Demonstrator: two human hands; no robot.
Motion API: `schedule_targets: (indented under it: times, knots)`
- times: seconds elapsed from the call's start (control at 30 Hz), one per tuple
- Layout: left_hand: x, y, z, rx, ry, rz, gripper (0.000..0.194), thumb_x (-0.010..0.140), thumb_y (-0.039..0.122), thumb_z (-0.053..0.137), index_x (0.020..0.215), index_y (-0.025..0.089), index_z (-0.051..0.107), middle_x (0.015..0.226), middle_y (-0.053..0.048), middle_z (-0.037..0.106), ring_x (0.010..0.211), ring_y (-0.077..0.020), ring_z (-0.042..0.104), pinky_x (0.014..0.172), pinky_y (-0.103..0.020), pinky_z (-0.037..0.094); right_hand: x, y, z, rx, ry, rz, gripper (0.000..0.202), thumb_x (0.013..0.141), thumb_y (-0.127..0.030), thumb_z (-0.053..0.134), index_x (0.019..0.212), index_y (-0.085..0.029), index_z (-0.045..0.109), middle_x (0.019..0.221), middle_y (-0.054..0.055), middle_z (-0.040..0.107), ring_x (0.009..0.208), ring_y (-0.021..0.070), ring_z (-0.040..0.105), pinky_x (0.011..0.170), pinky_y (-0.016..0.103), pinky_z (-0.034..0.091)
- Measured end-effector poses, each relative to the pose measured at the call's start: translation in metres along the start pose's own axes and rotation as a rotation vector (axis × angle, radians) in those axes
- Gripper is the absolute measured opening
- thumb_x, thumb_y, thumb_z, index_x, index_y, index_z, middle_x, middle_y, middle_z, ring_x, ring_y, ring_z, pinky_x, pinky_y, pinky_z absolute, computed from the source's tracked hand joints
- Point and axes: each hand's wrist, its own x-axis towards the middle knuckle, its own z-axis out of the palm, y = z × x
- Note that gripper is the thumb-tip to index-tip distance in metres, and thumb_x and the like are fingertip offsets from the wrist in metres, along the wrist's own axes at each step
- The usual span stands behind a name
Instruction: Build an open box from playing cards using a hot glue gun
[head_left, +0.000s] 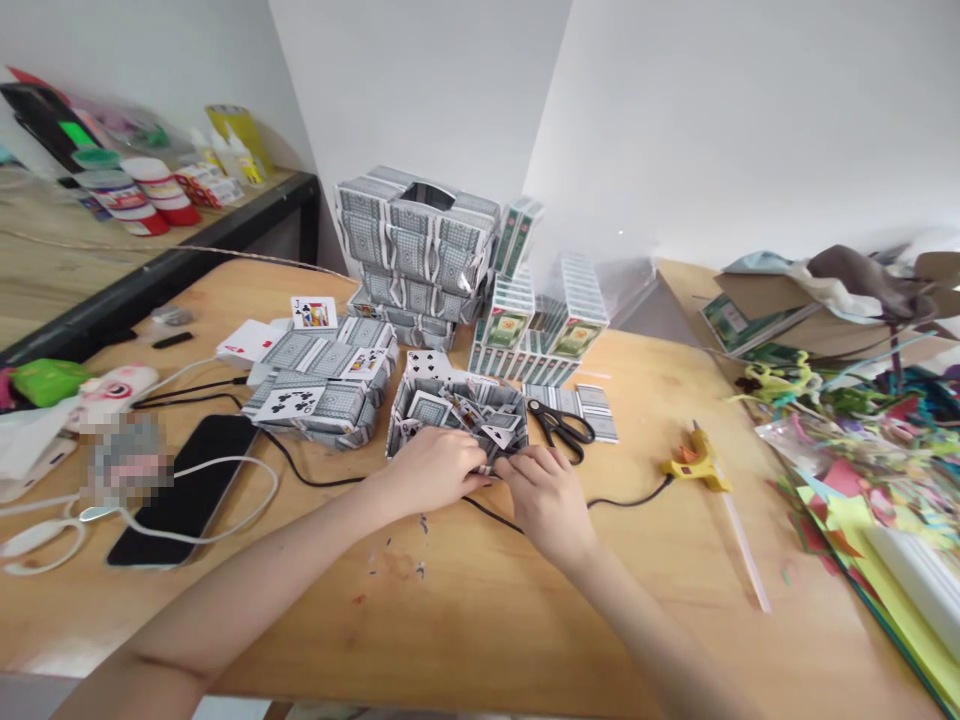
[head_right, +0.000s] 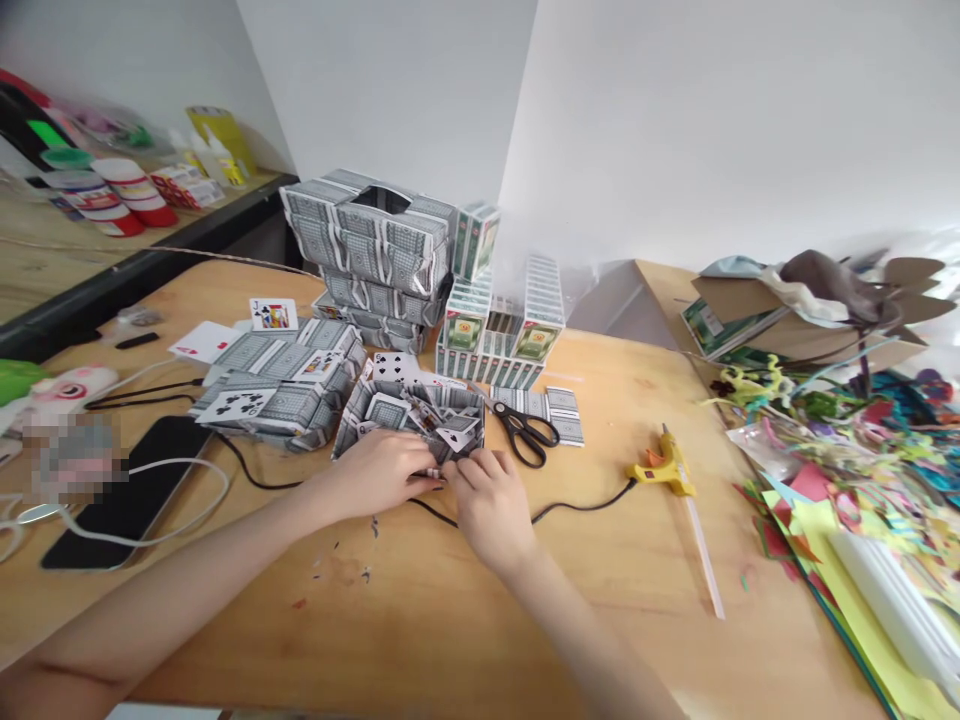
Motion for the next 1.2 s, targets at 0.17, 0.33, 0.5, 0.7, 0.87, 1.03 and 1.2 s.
schedule_targets:
  times: [0.17,0.33,0.5,0.7,0.87,1.03,1.2]
  knots:
    - [-0.004,0.0,-0.002,-0.009,-0.028,-0.014,0.018,0.079,0.031,0.055,0.071,0.018,0.065,0.075,-0.003,0.067,0.073,-0.0168,0.061,0.062,-0.025,0.041,-0.009,0.007,0.001,0.272,0.138,0.124,0.021,0.084,-0.01,0.047,0.091,-0.02,0.064,0.075,0.005,0.062,0.076,0.0168,0.052,0.068,0.032,0.042]
    - [-0.004,0.0,-0.001,-0.027,-0.073,-0.073,0.021,0.081,0.032,0.052,0.073,0.02,0.068,0.074,-0.003,0.069,0.072,-0.0176,0.063,0.062,-0.026,0.04,-0.01,0.006,0.01,0.405,0.284,0.186,0.019,0.08,-0.007,0.051,0.081,-0.02,0.064,0.067,0.002,0.062,0.067,0.0153,0.053,0.061,0.031,0.044]
    - [-0.003,0.001,0.002,-0.052,-0.059,-0.076,0.022,0.081,0.032,0.052,0.072,0.021,0.068,0.074,-0.002,0.07,0.071,-0.0177,0.063,0.06,-0.026,0.039,-0.015,0.003,0.022,0.434,0.365,0.205,0.022,0.078,-0.004,0.05,0.08,-0.021,0.064,0.068,0.002,0.063,0.067,0.0157,0.055,0.061,0.032,0.046]
    - [-0.004,0.001,0.002,-0.024,-0.005,-0.017,0.02,0.08,0.028,0.053,0.067,0.018,0.064,0.071,-0.001,0.067,0.068,-0.0155,0.061,0.058,-0.025,0.037,-0.015,0.003,0.023,0.407,0.353,0.152,0.019,0.078,-0.006,0.052,0.083,-0.021,0.064,0.069,0.003,0.062,0.072,0.0171,0.056,0.067,0.036,0.047]
    - [-0.002,-0.002,-0.002,-0.036,0.053,0.007,0.021,0.081,0.024,0.049,0.066,0.017,0.062,0.068,-0.001,0.065,0.066,-0.0138,0.059,0.058,-0.023,0.037,-0.009,0.021,0.006,0.62,0.32,0.33,0.017,0.078,-0.021,0.058,0.095,-0.023,0.063,0.09,0.006,0.065,0.091,0.0205,0.057,0.081,0.04,0.047]
    - [-0.003,-0.004,-0.019,-0.27,0.208,-0.063,0.023,0.081,0.024,0.048,0.065,0.016,0.063,0.067,-0.003,0.063,0.068,-0.0137,0.057,0.065,-0.024,0.04,-0.018,0.037,0.005,1.031,0.554,0.696,0.032,0.078,-0.034,0.058,0.108,-0.024,0.055,0.097,0.006,0.06,0.093,0.0205,0.058,0.082,0.042,0.049]
    - [-0.008,0.0,-0.04,-0.631,0.315,-0.255,0.023,0.079,0.033,0.052,0.073,0.014,0.064,0.076,-0.003,0.064,0.072,-0.0143,0.057,0.065,-0.023,0.043,-0.004,0.019,0.004,1.428,0.349,0.576,0.063,0.071,-0.043,0.064,0.126,-0.031,0.037,0.127,0.008,0.045,0.112,0.0246,0.048,0.086,0.046,0.047]
